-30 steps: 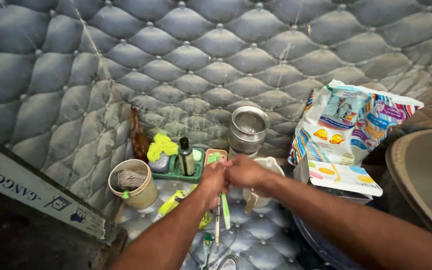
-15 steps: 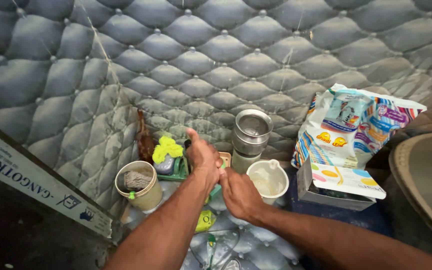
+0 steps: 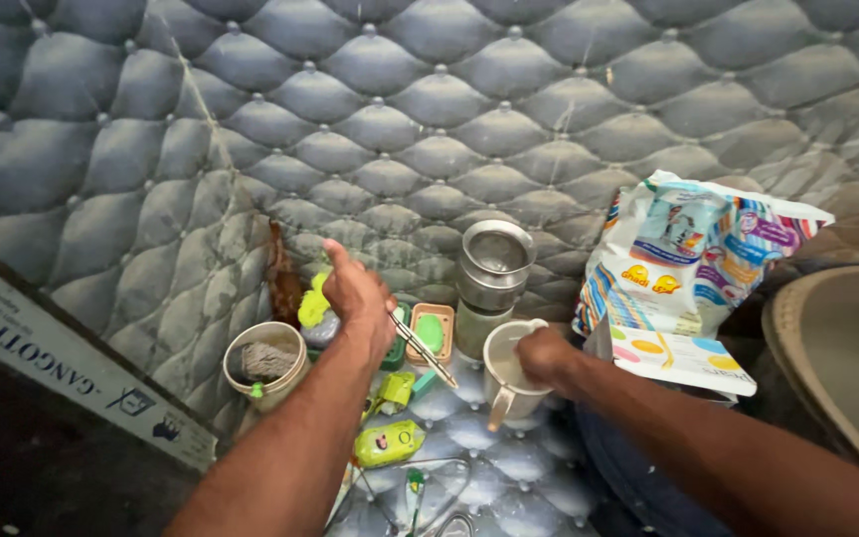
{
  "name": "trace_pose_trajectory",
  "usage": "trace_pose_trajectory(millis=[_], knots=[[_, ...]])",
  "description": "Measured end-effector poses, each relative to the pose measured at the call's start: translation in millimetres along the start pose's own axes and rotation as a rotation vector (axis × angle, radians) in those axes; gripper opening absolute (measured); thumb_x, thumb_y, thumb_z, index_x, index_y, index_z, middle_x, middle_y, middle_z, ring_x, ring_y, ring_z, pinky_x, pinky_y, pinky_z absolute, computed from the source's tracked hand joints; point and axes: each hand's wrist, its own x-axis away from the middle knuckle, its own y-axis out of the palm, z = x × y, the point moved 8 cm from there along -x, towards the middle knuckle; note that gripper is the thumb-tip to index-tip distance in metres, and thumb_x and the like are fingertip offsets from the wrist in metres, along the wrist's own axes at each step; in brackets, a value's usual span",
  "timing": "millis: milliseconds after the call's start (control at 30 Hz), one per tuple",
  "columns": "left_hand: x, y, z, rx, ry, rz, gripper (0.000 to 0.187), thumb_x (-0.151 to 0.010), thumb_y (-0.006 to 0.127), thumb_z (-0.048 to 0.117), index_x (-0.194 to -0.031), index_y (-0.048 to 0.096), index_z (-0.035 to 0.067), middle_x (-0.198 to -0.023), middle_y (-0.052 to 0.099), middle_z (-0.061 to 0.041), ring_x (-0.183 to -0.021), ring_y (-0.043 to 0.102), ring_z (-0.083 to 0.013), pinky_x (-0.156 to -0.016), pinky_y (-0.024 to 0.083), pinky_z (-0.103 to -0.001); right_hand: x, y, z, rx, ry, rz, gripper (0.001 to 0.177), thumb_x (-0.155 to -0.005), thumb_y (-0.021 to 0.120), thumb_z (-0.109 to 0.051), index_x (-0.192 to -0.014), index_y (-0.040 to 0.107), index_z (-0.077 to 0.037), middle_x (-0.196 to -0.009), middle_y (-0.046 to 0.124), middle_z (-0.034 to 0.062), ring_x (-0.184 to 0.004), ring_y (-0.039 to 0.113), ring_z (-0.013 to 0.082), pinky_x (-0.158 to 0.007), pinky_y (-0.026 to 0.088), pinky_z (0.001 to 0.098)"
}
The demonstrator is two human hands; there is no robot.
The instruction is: The person organizes personal care items on a mattress. They handle a yellow tube, a toothbrush, a metal cup, and a sponge, placing them into a small container and arranging them on the surface.
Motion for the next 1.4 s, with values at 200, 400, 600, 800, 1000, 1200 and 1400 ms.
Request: trace_pose_trajectory(millis=[200, 400, 600, 800, 1000, 1200, 1400], knots=[[-4.5, -1.8, -42.0, -0.113, -0.032, -0.14, 0.051, -0.102, 0.045, 0.058, -0.082, 0.05, 0.011, -0.057, 0.043, -0.002, -0.044, 0.041, -0.0155, -0.04, 0.038, -0.033, 31.4, 32.0, -54.2, -0.876, 0.558, -0.525, 0.029, -0.102, 0.042, -0.012, -0.11, 0.064, 0.004, -0.105, 0.07, 0.0159, -0.095, 0.073, 0.0267, -0.092, 0.062, 0.0417], [4.8, -7.8, -112.1, -0.224, -0.16, -0.408, 0.031, -0.099, 0.044, 0.019, -0.108, 0.066, -0.002, -0.077, 0.072, -0.007, -0.064, 0.068, -0.0183, -0.058, 0.053, -0.032, 102.6, 19.4, -211.2, -0.579, 0.09, -0.698, 0.03, -0.095, 0.045, -0.004, -0.116, 0.065, 0.006, -0.106, 0.077, 0.0138, -0.096, 0.075, 0.0199, -0.089, 0.061, 0.0318], [2.2, -1.2, -119.2, -0.174, -0.193, -0.441, 0.023, -0.106, 0.052, 0.017, -0.12, 0.062, 0.003, -0.084, 0.06, -0.009, -0.067, 0.061, -0.0178, -0.061, 0.055, -0.034, 73.8, 50.0, -145.8, 0.118, -0.178, -0.433, 0.021, -0.098, 0.061, -0.02, -0.103, 0.07, -0.001, -0.085, 0.07, 0.0087, -0.072, 0.064, 0.0148, -0.061, 0.053, 0.0323], [-8.8, -5.6, -100.2, -0.151, -0.211, -0.4, 0.028, -0.105, 0.051, 0.018, -0.128, 0.059, 0.006, -0.1, 0.067, -0.01, -0.078, 0.065, -0.017, -0.064, 0.054, -0.032, 88.5, 46.4, -148.5, 0.332, -0.426, -0.315, 0.017, -0.087, 0.067, -0.015, -0.077, 0.075, -0.004, -0.066, 0.071, 0.0063, -0.059, 0.066, 0.0117, -0.058, 0.053, 0.0336], [-7.2, -14.6, -73.4, -0.513, -0.027, -0.378, 0.031, -0.104, 0.058, 0.021, -0.127, 0.072, 0.004, -0.092, 0.065, -0.008, -0.076, 0.059, -0.0136, -0.066, 0.054, -0.031, 100.5, 16.4, -191.3, 0.333, -0.502, -0.173, 0.014, -0.085, 0.071, -0.014, -0.076, 0.072, -0.003, -0.062, 0.068, 0.0117, -0.056, 0.065, 0.0151, -0.056, 0.051, 0.0357], [26.8, 8.6, -14.2, -0.654, 0.149, -0.418, 0.026, -0.089, 0.074, 0.008, -0.114, 0.072, -0.001, -0.085, 0.075, -0.007, -0.072, 0.065, -0.0123, -0.066, 0.051, -0.029, 99.7, 12.6, -201.1, 0.191, -0.487, -0.205, 0.011, -0.084, 0.074, -0.01, -0.083, 0.07, 0.0, -0.067, 0.071, 0.0105, -0.06, 0.066, 0.014, -0.055, 0.052, 0.0357], [53.9, 22.9, 14.9, -0.777, 0.204, -0.543, 0.035, -0.08, 0.074, 0.003, -0.115, 0.069, 0.001, -0.09, 0.079, -0.007, -0.078, 0.072, -0.0121, -0.07, 0.053, -0.028, 79.6, 28.5, -197.0, 0.11, -0.624, -0.244, 0.01, -0.089, 0.062, -0.003, -0.081, 0.067, 0.0, -0.075, 0.076, 0.0076, -0.072, 0.074, 0.009, -0.064, 0.057, 0.0321]])
